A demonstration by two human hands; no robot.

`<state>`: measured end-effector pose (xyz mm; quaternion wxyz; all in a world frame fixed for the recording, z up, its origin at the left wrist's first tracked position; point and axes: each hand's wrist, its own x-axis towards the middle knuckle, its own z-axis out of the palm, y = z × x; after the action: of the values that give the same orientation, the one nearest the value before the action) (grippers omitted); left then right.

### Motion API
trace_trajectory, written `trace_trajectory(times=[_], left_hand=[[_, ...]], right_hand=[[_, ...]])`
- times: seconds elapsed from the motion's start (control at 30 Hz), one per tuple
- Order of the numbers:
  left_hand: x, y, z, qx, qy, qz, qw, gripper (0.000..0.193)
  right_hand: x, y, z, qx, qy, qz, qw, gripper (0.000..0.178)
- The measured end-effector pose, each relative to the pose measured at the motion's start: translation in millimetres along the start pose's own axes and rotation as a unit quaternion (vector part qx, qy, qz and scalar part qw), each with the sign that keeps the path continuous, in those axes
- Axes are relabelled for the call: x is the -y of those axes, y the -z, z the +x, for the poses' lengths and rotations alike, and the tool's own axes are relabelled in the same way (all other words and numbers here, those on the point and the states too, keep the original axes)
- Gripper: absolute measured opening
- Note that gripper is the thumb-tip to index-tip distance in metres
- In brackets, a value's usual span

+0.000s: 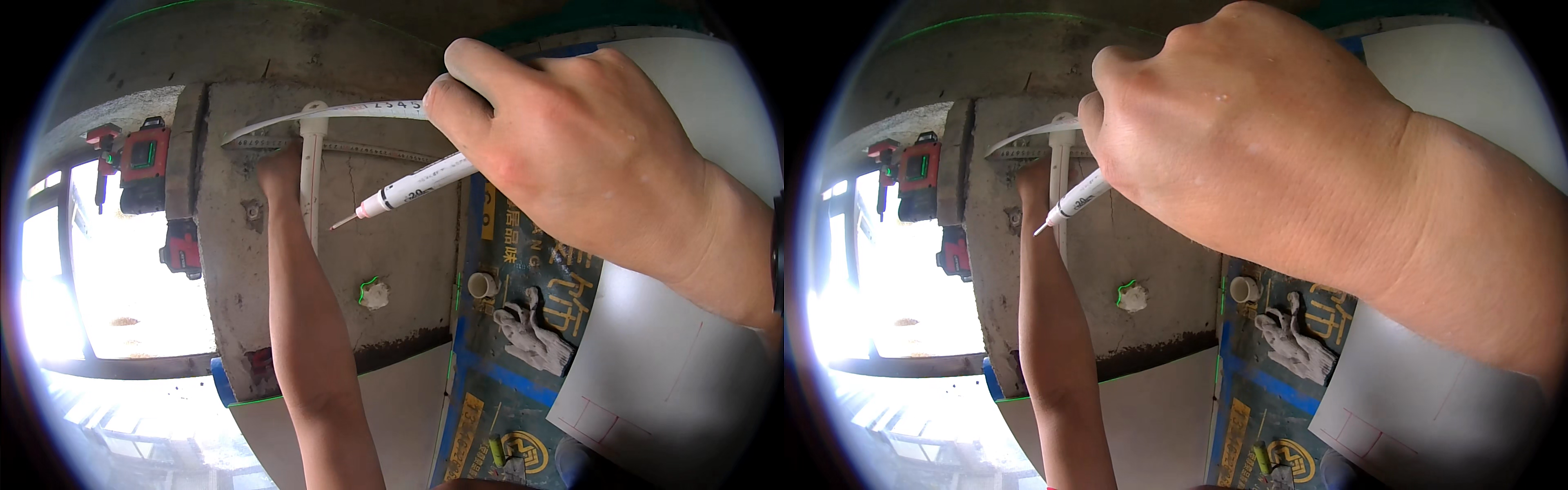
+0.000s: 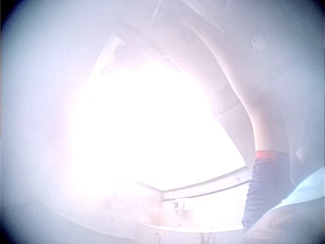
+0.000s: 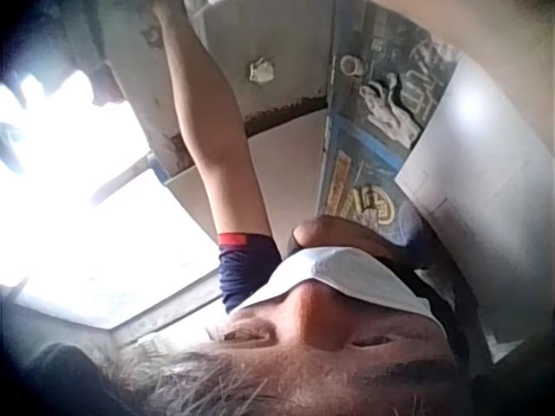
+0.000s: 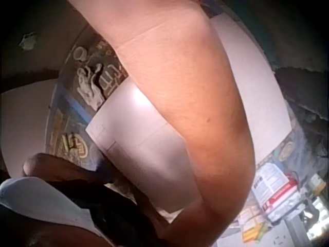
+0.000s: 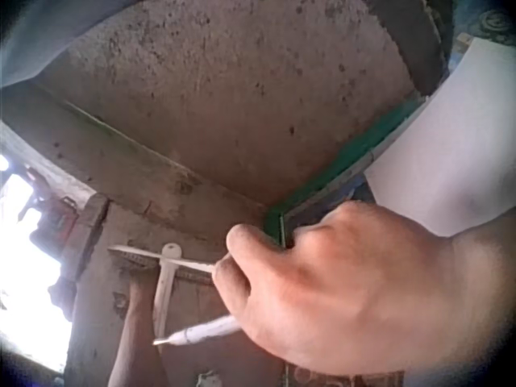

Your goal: The person measures the dimensions of a wall using a tape measure and then marks corresponding cutting lines on a ceramic tile using a pen and the tape measure as a straightedge.

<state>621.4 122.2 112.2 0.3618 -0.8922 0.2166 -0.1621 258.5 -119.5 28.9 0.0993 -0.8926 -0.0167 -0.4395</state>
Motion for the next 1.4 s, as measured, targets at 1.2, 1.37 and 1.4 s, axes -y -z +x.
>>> trace_trajectory(times=[1.2,1.37,1.4], left_hand=[[9.0,-31.3,15.6,-0.054,-0.031,-0.029,0.998,0.046],[-2.3,-27.8,11.9,-0.041,0.018,-0.069,0.997,0.053],[-3.1,-24.1,10.6,-0.036,0.019,-0.081,0.996,0.054]], right_hand=[[8.0,-11.1,-2.8,0.002,-0.015,0.003,1.000,0.022],[5.2,-23.8,-4.5,-0.070,0.006,0.047,0.996,0.021],[5.6,-18.8,-2.9,-0.036,0.001,0.036,0.999,0.021]])
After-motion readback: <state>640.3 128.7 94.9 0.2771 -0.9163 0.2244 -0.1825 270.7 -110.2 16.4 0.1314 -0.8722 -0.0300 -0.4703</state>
